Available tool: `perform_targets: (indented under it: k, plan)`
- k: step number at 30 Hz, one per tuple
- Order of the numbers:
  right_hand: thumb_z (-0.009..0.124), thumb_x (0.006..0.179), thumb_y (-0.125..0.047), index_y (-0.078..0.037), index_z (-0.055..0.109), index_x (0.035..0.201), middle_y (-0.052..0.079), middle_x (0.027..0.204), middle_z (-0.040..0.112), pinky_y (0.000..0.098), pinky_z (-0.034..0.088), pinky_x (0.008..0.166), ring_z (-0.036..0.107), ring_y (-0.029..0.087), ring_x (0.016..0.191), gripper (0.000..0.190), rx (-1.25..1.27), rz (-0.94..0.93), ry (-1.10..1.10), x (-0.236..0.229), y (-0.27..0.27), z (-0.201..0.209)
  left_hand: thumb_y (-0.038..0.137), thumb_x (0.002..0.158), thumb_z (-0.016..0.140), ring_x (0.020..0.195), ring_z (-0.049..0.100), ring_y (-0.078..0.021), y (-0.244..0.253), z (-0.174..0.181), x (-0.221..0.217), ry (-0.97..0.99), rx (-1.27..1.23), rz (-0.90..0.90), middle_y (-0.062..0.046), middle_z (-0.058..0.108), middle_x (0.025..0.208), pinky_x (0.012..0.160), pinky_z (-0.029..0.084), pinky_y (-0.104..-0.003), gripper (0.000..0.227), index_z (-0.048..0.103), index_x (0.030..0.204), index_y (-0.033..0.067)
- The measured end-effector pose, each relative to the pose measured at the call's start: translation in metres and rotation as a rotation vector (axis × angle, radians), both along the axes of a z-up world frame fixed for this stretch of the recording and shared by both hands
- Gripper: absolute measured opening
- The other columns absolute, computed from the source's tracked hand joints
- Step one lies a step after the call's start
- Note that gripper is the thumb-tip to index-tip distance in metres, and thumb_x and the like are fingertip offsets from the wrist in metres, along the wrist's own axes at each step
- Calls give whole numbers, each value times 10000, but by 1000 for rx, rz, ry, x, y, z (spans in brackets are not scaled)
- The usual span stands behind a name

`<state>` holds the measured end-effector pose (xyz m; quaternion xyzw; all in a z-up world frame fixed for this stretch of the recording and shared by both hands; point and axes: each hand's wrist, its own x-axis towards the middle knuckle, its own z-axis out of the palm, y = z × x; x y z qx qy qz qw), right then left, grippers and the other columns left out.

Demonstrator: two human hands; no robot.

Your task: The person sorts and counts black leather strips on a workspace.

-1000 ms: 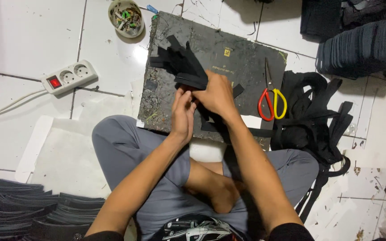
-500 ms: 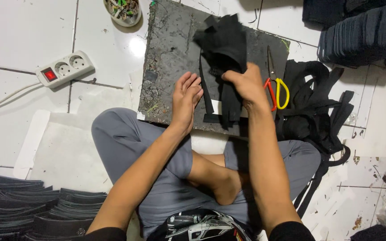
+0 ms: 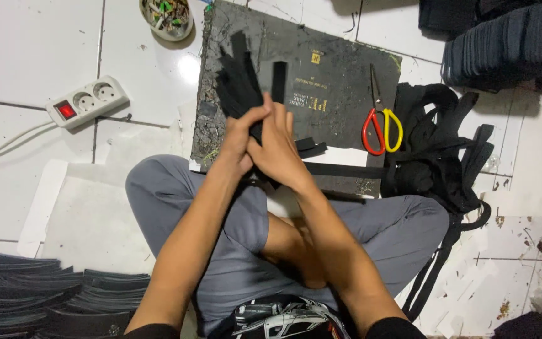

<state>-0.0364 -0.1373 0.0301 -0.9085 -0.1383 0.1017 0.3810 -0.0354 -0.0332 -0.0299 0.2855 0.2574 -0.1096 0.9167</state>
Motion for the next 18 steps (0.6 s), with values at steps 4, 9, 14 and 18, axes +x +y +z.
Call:
perform_targets:
  k: [4,9,14,18]
  plan:
    - [716,896,-83,152,315,1525,362,1480,418,488,312,1154,392,501,1357,782,98,153,-65,-14,-21,-11,96,846,760,845,721,-222,15,-7,1,-7,-30,34,-100,731,955,778,600,-355,216,701,1020,-17]
    - [608,1035,-53,19,674,1317,164,1315,694,353,507,1064,652,230,1213,299,446,-155,47,-14,-44,-5,29,849,722,815,746,-257,24,8,4,-14,-77,75,-121,712,911,719,632,-389,193,662,1020,-38]
    - [639,1014,-132,-28,667,1267,52,1133,723,259,551,910,672,108,1029,276,592,-334,257,12,-47,-13,10,831,715,771,754,-266,27,17,8,-33,11,-1,-129,702,885,678,647,-403,216,634,1024,-43]
    - [682,996,-131,-17,708,1187,9,1004,735,230,536,839,659,77,936,224,541,-216,263,21,-31,-13,-31,836,729,806,724,-217,31,16,4,-139,140,-24,-104,708,962,721,623,-351,298,645,1122,-50]
